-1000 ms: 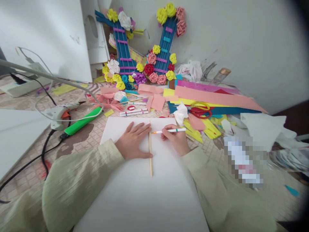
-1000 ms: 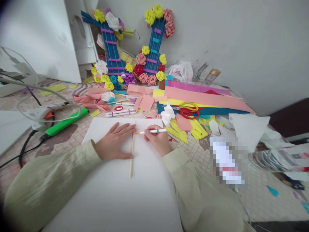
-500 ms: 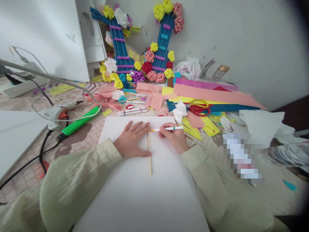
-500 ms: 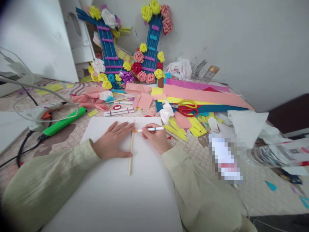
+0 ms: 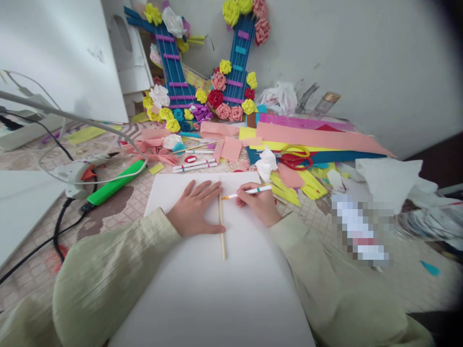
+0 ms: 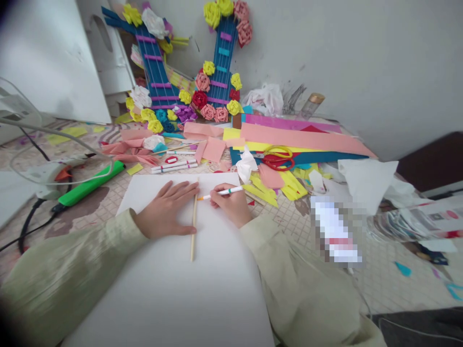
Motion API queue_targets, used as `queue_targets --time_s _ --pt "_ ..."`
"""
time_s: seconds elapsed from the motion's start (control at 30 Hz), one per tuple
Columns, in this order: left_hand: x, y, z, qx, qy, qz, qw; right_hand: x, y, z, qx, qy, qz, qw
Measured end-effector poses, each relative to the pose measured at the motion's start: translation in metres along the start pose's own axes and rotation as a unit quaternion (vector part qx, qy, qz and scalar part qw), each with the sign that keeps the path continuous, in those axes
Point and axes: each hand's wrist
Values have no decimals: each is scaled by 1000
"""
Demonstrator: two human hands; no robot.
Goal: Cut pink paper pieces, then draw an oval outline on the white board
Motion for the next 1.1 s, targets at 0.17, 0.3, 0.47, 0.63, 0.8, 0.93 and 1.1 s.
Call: queue_targets --time_s 0.17,0.3,0.47,0.63,0.8,0.93,1.1 --pt "0 -2 0 2 -1 3 1000 0 1 2 3 1 -16 1000" --pt "0 -2 0 3 -1 3 1000 0 1 3 2 6 -9 1000" --pt "0 -3 -1 7 -3 6 1000 0 0 4 -2 17 15 1000" --pt "-1 -3 -1 11 -4 9 1000 -1 -1 3 1 17 14 1000" --pt "0 -2 -1 9 -5 6 1000 -3 -2 5 4 17 40 999" --pt "0 -1 0 0 -1 2 1000 -4 -4 6 11 20 66 998" --pt "1 -2 0 -1 -1 4 1000 -6 -6 10 21 22 38 999"
Point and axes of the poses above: each hand's wrist, its own x-axis towards the middle knuckle, its own y-axis out of the palm, z = x × y, and after that the axes turned 1 degree about y, right-handed
